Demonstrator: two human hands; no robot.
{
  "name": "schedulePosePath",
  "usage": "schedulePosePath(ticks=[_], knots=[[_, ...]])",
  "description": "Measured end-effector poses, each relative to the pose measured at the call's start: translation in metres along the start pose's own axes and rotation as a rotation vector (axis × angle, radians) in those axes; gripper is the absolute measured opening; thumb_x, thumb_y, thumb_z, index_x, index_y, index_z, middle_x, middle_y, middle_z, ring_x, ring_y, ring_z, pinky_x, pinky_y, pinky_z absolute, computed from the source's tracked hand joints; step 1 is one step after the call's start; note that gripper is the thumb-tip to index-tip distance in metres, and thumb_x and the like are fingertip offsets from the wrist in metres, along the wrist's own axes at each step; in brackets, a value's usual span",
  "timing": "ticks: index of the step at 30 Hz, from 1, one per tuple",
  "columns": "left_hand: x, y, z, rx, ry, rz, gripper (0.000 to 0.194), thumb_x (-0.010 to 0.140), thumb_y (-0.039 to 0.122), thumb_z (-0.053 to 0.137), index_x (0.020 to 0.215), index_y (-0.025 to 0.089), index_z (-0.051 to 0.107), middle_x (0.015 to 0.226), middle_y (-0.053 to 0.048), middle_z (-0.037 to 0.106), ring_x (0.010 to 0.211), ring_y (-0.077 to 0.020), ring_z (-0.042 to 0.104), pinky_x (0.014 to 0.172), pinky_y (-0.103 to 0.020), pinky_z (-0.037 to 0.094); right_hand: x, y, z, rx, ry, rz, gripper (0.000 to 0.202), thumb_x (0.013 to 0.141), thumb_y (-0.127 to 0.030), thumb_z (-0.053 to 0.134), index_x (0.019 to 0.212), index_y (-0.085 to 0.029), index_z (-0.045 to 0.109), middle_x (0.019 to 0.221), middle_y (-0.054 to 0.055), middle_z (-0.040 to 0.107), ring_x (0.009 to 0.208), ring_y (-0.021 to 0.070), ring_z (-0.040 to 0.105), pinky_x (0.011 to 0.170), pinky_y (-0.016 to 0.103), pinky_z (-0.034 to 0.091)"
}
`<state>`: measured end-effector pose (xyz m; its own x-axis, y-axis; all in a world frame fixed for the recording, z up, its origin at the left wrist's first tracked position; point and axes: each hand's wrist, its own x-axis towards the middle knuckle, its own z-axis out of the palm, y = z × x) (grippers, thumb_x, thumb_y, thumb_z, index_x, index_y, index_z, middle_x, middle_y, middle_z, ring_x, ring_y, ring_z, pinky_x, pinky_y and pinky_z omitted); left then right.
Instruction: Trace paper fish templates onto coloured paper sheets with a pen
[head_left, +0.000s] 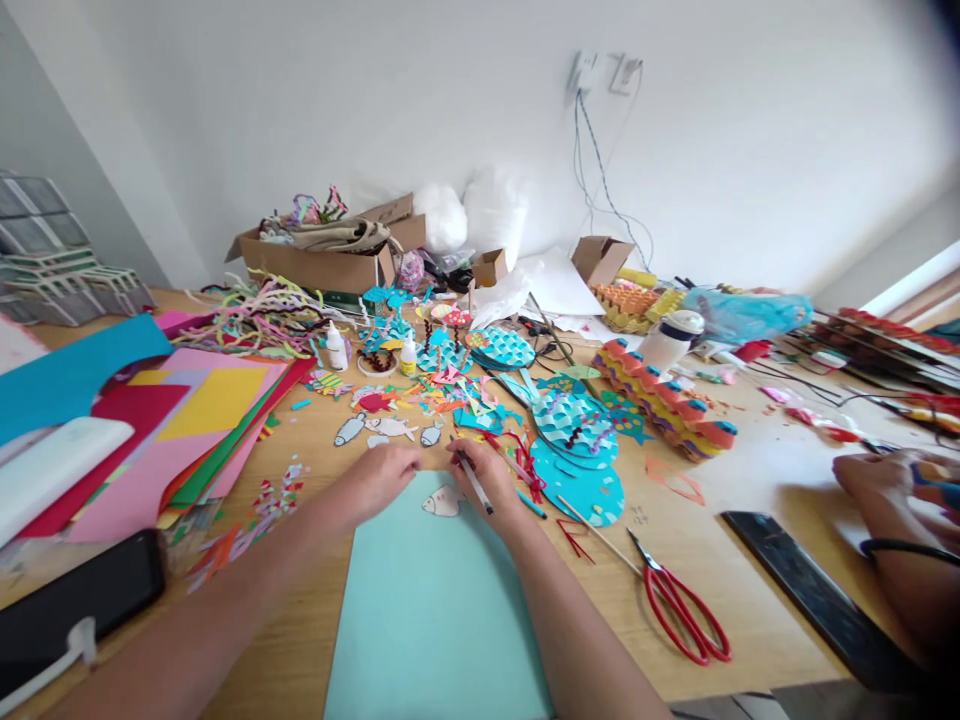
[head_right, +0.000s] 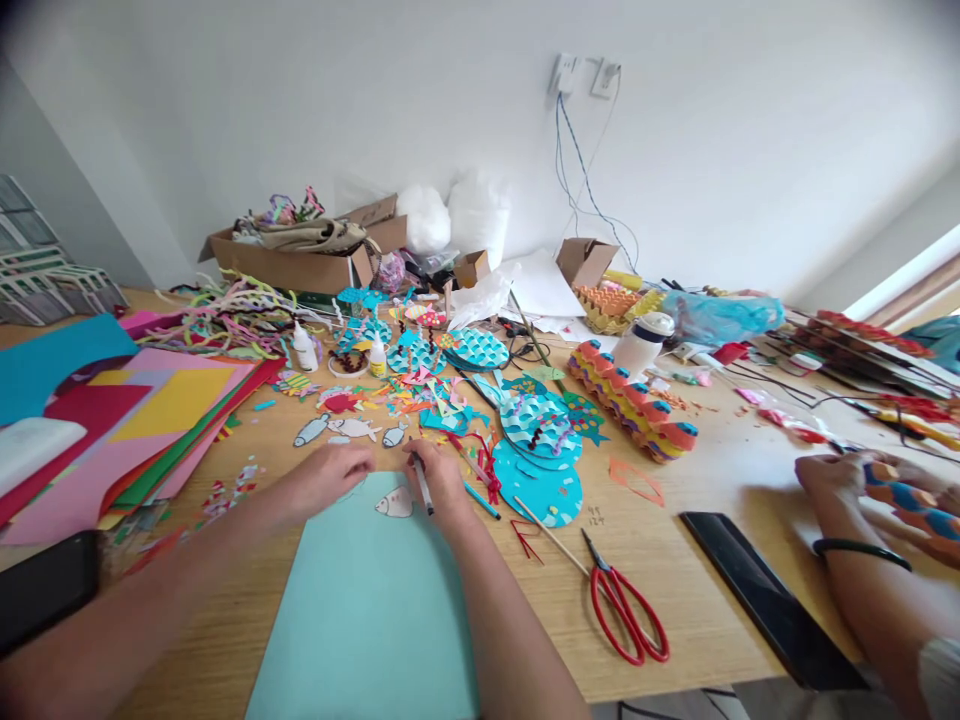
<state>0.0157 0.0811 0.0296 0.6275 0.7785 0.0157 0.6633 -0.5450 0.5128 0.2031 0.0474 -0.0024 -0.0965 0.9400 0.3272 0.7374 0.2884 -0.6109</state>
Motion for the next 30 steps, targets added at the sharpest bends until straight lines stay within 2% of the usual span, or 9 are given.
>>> schedulePosePath(ticks=[3,8,12,16,19,30], knots=[[-0.033,0.01,0.017,0.022,-0.097,0.042,0.027,0.079,0.008,0.039,0.075,0.018,0.064,0.077,-0.003,0.064,0.075,-0.017,0.059,0.07,-0.026,0.043,-0.007,-0.01,-0.016,0.015,-0.172,-0.067,0.027,0.067,-0.013,0.062,0.094,-0.019,0.062,0.078,0.0,0.066,0.069,0.015,0.062,0.063,0.023,0.046],[-0.064,0.017,0.038,0.144,-0.138,0.109,0.034,0.083,0.003,0.033,0.091,0.019,0.061,0.093,-0.004,0.061,0.093,-0.0172,0.054,0.081,-0.028,0.043,-0.024,-0.019,-0.033,-0.052,-0.334,-0.134,0.039,0.07,-0.014,0.067,0.107,-0.021,0.059,0.101,0.006,0.064,0.094,0.0201,0.059,0.081,0.03,0.045],[-0.072,0.019,0.045,0.197,-0.101,0.12,0.034,0.084,0.001,0.033,0.098,0.017,0.059,0.104,-0.005,0.058,0.098,-0.0172,0.051,0.086,-0.029,0.044,-0.031,-0.015,-0.024,-0.047,-0.329,-0.151,0.039,0.071,-0.014,0.066,0.109,-0.016,0.058,0.103,0.009,0.063,0.096,0.021,0.057,0.084,0.031,0.045],[-0.075,0.019,0.049,0.225,-0.052,0.134,0.04,0.081,-0.003,0.032,0.105,0.019,0.057,0.111,-0.005,0.058,0.101,-0.0178,0.051,0.089,-0.033,0.044,-0.027,-0.012,-0.014,-0.034,-0.284,-0.155,0.031,0.075,-0.017,0.062,0.106,-0.018,0.059,0.1,0.007,0.063,0.094,0.02,0.057,0.083,0.031,0.046],[-0.076,0.021,0.05,0.254,-0.063,0.122,0.044,0.08,-0.004,0.032,0.109,0.019,0.056,0.114,-0.006,0.058,0.103,-0.0182,0.051,0.091,-0.033,0.044,-0.022,-0.01,-0.01,-0.039,-0.282,-0.164,0.029,0.076,-0.018,0.062,0.105,-0.017,0.059,0.1,0.008,0.064,0.093,0.0198,0.058,0.082,0.031,0.046],[-0.074,0.024,0.055,0.305,-0.045,0.098,0.038,0.083,0.001,0.034,0.109,0.017,0.055,0.111,-0.008,0.058,0.097,-0.0209,0.052,0.087,-0.034,0.044,-0.012,-0.011,0.0,-0.083,-0.279,-0.158,0.032,0.076,-0.019,0.061,0.107,-0.018,0.059,0.096,0.007,0.066,0.091,0.0211,0.058,0.078,0.031,0.046]])
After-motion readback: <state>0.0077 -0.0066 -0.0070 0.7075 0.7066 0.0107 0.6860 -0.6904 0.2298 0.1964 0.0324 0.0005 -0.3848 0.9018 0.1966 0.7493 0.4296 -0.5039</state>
